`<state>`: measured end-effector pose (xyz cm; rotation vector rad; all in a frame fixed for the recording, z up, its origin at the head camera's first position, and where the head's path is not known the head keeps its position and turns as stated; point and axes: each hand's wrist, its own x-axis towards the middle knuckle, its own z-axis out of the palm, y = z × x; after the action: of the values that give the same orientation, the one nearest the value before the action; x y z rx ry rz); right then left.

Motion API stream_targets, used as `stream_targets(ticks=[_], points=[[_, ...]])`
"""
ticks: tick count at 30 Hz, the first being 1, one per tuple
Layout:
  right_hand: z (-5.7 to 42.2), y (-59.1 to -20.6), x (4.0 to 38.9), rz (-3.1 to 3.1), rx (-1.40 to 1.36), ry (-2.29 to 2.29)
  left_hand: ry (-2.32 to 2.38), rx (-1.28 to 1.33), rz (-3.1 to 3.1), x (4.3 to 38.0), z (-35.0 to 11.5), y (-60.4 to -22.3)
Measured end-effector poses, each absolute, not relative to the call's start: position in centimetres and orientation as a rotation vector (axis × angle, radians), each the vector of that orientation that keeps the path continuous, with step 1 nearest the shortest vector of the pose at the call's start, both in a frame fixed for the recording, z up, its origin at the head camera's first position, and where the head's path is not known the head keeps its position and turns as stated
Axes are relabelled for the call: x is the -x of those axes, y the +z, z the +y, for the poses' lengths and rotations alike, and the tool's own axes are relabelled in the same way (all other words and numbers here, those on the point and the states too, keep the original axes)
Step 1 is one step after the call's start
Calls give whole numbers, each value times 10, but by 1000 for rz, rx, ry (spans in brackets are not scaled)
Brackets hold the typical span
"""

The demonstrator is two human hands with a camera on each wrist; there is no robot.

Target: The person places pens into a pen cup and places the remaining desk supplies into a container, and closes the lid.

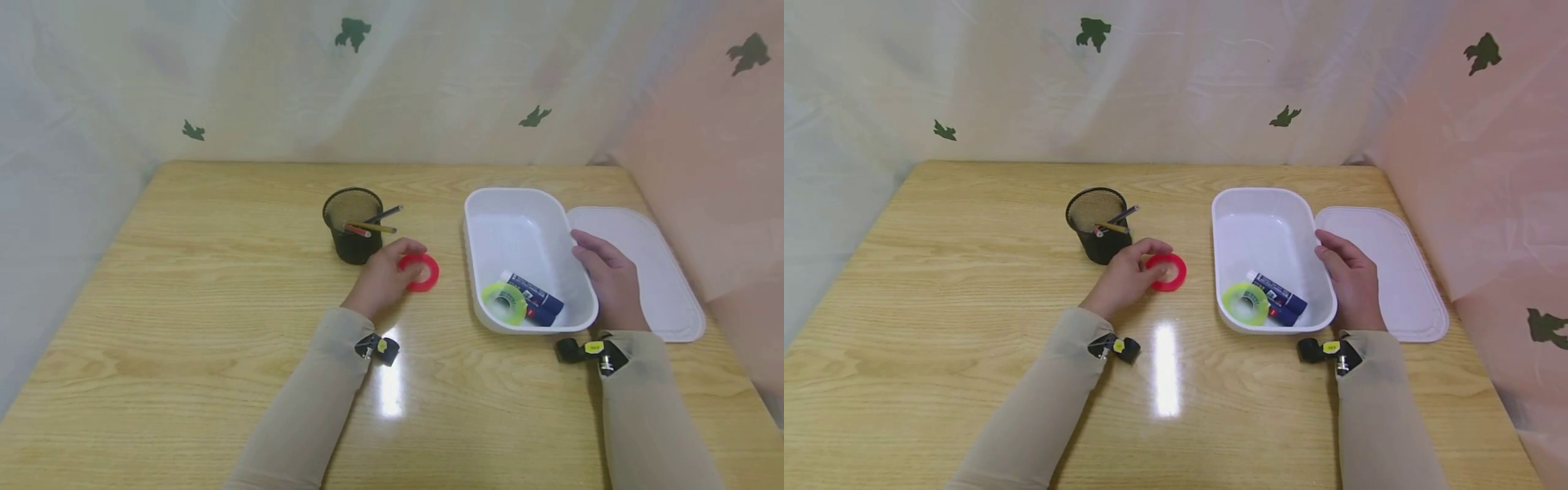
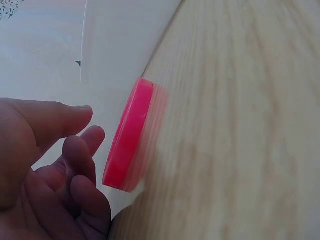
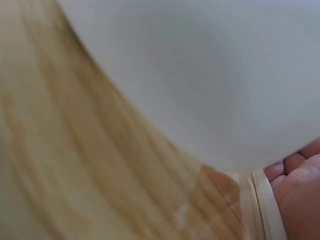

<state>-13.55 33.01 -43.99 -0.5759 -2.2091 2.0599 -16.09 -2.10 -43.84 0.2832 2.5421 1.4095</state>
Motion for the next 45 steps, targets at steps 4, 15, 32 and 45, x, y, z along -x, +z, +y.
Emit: stream_targets(ticks=[4, 15, 32, 45], points=[[331, -442, 136, -2168, 561, 2095, 1389, -286, 2558, 161, -21, -440], [332, -443, 138, -2212, 573, 2071, 1376, -263, 2590, 162, -20, -442], [333, -444, 138, -2214, 559, 2058, 1342, -151, 2664, 163, -23, -442], [334, -445, 139, -2253, 576, 2023, 1152, -156, 2744, 161, -23, -442]])
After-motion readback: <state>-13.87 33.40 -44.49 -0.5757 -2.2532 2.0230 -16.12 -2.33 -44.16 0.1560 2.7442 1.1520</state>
